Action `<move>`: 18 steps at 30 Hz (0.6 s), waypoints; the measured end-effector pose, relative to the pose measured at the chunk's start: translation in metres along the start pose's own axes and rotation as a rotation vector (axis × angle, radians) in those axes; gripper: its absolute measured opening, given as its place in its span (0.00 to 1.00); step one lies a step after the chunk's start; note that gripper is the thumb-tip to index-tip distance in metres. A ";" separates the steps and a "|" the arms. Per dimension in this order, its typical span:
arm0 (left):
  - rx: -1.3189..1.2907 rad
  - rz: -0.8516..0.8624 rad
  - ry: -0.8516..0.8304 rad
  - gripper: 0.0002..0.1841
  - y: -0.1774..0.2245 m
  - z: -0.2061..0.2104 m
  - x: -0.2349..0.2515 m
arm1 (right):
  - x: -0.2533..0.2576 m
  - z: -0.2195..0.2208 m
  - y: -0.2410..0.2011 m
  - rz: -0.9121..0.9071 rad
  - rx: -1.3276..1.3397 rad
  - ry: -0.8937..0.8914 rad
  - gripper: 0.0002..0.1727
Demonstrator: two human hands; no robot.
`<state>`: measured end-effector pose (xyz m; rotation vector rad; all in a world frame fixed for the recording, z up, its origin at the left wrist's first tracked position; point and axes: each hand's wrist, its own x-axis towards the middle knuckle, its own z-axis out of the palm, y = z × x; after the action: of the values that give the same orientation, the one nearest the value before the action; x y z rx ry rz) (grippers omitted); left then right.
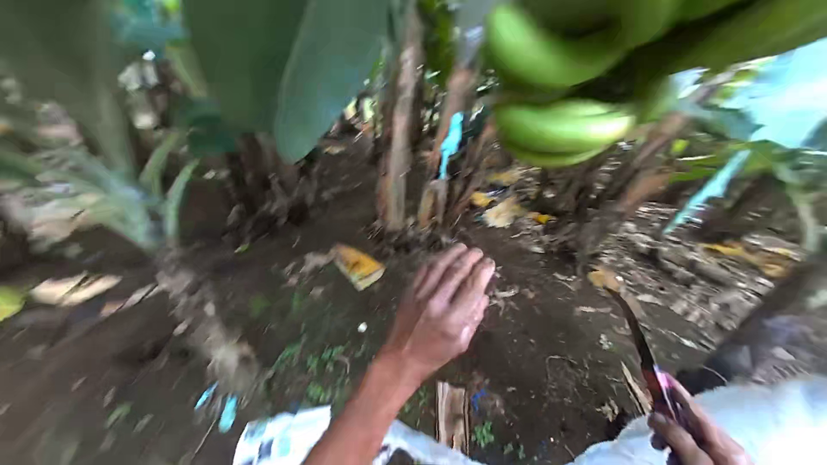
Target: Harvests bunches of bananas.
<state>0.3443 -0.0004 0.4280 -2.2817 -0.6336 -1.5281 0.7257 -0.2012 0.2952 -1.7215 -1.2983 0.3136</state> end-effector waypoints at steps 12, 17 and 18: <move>0.404 0.344 -0.221 0.44 0.002 0.024 0.220 | 0.110 -0.084 -0.150 -0.893 -0.519 0.375 0.31; 0.448 0.227 -0.176 0.30 0.003 0.055 0.229 | 0.157 -0.097 -0.185 -0.941 -0.683 0.371 0.32; 0.434 0.231 -0.176 0.28 0.001 0.058 0.230 | 0.166 -0.100 -0.189 -0.940 -0.719 0.373 0.32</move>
<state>0.4660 0.0695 0.6190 -2.0776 -0.6470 -0.9793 0.7422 -0.1078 0.5486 -1.3756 -1.8684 -1.0689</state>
